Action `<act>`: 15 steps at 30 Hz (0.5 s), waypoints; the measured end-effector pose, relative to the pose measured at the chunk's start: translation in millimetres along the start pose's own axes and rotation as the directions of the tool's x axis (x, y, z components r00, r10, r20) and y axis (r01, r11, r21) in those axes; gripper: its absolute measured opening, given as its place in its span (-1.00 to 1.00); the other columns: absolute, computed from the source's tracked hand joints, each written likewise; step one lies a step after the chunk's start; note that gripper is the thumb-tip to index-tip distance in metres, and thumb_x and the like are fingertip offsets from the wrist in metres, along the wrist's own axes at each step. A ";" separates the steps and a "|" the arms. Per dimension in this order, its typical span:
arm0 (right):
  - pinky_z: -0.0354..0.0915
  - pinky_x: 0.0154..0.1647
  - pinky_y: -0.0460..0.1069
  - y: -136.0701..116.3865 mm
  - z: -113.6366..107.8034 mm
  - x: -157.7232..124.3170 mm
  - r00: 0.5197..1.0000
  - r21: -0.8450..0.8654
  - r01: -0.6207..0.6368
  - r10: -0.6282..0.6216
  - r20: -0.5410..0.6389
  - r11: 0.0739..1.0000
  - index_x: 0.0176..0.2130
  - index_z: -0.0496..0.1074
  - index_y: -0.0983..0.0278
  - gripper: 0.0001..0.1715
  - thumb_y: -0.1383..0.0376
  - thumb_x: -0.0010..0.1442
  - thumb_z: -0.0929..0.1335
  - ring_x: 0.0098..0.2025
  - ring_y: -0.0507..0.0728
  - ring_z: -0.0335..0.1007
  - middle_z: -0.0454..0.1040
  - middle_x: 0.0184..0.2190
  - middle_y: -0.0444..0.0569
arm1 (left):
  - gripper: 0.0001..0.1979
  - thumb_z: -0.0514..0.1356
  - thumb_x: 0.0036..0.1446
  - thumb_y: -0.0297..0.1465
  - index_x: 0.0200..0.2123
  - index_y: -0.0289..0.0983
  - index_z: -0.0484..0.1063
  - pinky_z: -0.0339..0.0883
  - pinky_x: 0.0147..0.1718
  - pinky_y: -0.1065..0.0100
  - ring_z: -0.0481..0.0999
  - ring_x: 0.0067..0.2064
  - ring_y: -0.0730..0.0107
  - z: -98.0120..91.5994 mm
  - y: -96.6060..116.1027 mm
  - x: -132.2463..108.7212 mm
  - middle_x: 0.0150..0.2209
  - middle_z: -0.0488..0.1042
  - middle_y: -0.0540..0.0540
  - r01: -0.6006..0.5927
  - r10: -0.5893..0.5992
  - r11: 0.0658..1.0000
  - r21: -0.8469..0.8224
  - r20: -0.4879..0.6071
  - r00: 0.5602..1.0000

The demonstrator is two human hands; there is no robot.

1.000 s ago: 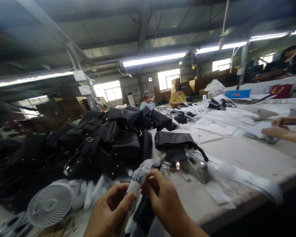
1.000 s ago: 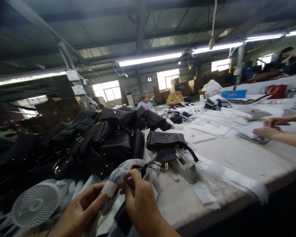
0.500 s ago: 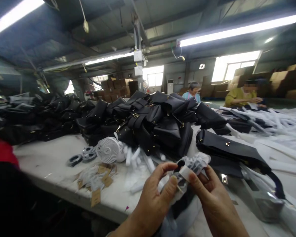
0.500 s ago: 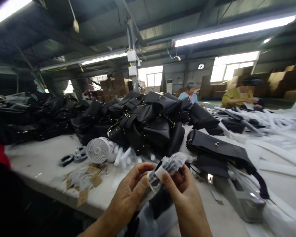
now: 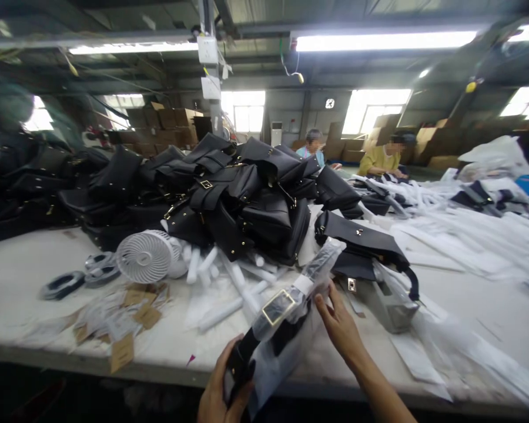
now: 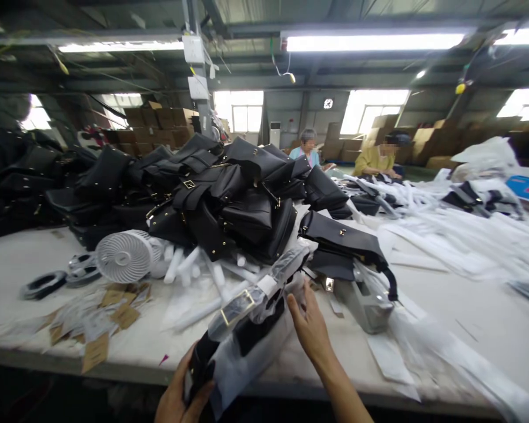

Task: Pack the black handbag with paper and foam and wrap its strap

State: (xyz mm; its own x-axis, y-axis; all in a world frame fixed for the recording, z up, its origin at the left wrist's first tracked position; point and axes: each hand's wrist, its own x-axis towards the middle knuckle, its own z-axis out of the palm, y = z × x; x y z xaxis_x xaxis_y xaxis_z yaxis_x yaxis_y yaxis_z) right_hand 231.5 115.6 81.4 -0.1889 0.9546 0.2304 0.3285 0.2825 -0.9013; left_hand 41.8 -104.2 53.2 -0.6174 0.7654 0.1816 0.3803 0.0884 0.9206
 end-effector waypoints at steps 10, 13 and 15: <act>0.32 0.15 0.25 5.0 -24.8 33.5 0.997 0.026 -0.043 0.045 -0.070 0.999 0.16 0.33 0.35 -0.13 -0.20 0.13 0.30 0.15 0.38 0.38 0.45 0.09 0.25 | -0.40 0.20 0.13 -0.06 0.16 -0.26 0.33 0.28 0.16 0.05 0.42 0.17 -0.03 26.8 -5.6 92.1 0.10 0.49 -0.20 -0.151 0.163 0.986 -0.070 0.224 0.961; 0.35 0.12 0.26 9.5 -28.0 26.0 0.992 -0.030 -0.028 0.025 -0.123 0.999 0.17 0.32 0.35 -0.18 -0.14 0.14 0.31 0.14 0.38 0.38 0.42 0.11 0.25 | -0.39 0.21 0.13 -0.08 0.18 -0.26 0.31 0.25 0.18 0.02 0.40 0.19 -0.03 34.8 -0.9 101.9 0.13 0.47 -0.22 -0.156 0.165 0.986 -0.056 0.241 0.956; 0.37 0.11 0.23 8.2 -28.0 14.7 0.980 -0.104 0.021 -0.041 -0.193 0.994 0.20 0.29 0.33 -0.22 -0.08 0.17 0.31 0.15 0.35 0.37 0.36 0.17 0.21 | -0.36 0.25 0.10 -0.10 0.20 -0.24 0.29 0.19 0.21 0.01 0.35 0.23 -0.03 32.3 0.8 99.5 0.18 0.42 -0.22 -0.149 0.153 0.988 -0.034 0.240 0.959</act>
State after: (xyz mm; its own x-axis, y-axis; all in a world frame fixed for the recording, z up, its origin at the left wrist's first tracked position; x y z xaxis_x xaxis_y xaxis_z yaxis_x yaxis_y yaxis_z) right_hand 257.3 134.6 87.6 -0.0203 0.9424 0.3339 0.4191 0.3112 -0.8529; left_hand 3.0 -7.4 60.8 -0.3682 0.9003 0.2320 0.4447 -0.0486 0.8943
